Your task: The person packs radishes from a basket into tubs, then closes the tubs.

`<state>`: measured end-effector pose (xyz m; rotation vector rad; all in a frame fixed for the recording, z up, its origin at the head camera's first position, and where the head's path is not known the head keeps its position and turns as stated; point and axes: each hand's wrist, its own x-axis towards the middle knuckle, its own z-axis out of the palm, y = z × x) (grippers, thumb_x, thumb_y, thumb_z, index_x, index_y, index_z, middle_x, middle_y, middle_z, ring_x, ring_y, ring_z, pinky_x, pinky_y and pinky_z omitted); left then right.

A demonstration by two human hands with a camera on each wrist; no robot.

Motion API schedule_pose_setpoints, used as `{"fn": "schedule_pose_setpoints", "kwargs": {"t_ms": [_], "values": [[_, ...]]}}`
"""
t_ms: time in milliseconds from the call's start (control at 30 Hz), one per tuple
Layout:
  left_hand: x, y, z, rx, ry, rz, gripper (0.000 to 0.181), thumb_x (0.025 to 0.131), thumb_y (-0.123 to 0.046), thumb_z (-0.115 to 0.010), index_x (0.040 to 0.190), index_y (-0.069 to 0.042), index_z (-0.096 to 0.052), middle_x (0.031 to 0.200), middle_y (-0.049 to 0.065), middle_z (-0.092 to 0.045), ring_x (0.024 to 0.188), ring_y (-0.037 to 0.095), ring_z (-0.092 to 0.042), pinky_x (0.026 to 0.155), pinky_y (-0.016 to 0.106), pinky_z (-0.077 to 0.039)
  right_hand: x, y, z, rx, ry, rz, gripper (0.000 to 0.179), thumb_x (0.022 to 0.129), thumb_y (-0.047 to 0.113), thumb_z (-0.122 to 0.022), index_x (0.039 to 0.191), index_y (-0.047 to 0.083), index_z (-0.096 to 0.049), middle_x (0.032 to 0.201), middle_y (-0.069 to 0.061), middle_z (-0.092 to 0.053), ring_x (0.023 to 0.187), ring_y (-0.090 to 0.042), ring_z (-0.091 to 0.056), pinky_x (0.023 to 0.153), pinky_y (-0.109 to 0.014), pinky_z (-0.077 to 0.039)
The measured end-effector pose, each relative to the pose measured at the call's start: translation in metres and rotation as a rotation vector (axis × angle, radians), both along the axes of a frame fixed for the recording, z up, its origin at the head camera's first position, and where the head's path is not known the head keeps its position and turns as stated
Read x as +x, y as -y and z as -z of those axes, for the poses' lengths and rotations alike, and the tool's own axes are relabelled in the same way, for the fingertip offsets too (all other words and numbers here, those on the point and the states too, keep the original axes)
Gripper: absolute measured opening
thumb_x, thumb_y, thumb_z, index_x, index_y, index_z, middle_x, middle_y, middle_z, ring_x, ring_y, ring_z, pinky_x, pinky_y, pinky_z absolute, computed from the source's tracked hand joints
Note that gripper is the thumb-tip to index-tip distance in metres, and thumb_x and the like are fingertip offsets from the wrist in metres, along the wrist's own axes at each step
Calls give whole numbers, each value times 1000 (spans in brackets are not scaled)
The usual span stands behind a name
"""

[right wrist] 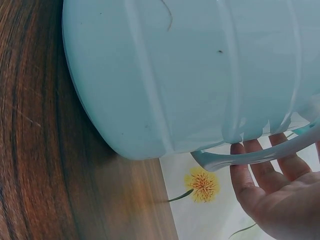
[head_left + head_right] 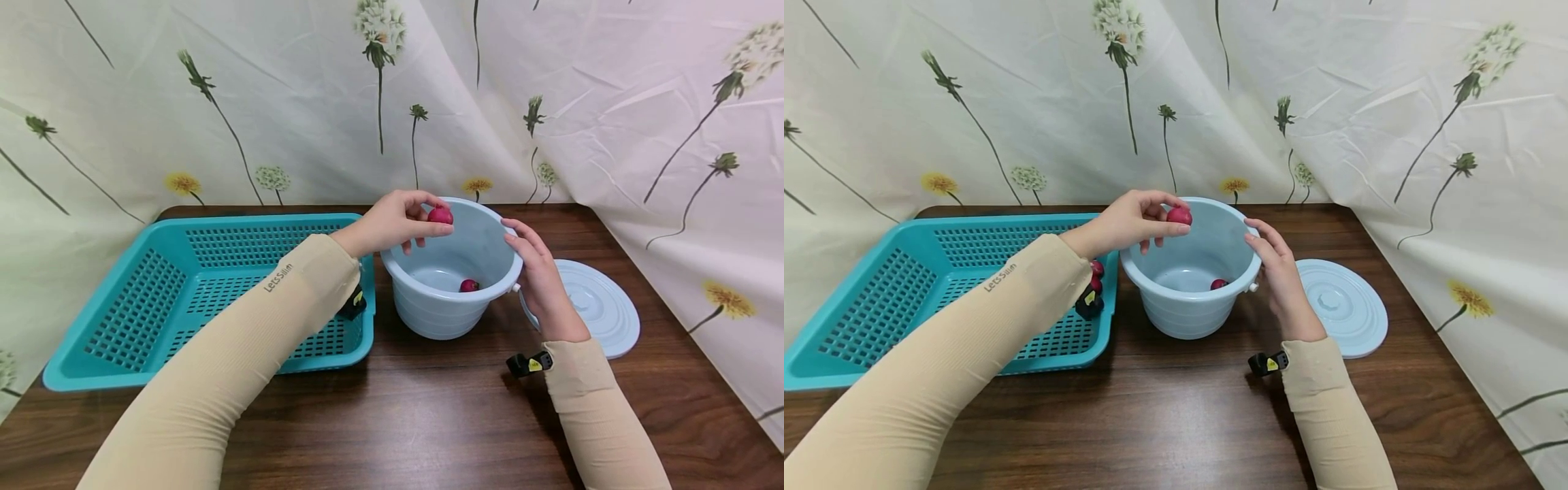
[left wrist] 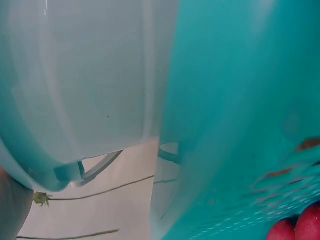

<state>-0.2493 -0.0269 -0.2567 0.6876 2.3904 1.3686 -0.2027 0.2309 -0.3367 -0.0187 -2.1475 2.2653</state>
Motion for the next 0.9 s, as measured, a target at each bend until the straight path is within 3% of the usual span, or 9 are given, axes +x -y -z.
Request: {"fn": "schedule_pose_setpoints", "kwargs": {"t_ms": [300, 900], "values": [[-2, 0, 1, -22, 2, 26, 37, 89, -37, -75, 122, -23, -65, 84, 6, -66, 74, 24, -62, 58, 32, -54, 0, 0, -1, -3, -3, -7, 29, 101, 38, -52, 129, 31, -55, 126, 8, -51, 112, -14, -49, 89, -31, -43], [-4, 2, 0, -55, 16, 55, 44, 89, -39, -73, 129, -22, -63, 88, 5, -66, 77, 24, -61, 58, 33, -53, -1, 0, 1, -1, -6, -3, 29, 100, 40, -53, 128, 32, -55, 128, 8, -50, 114, -14, -48, 90, -31, -43]]}}
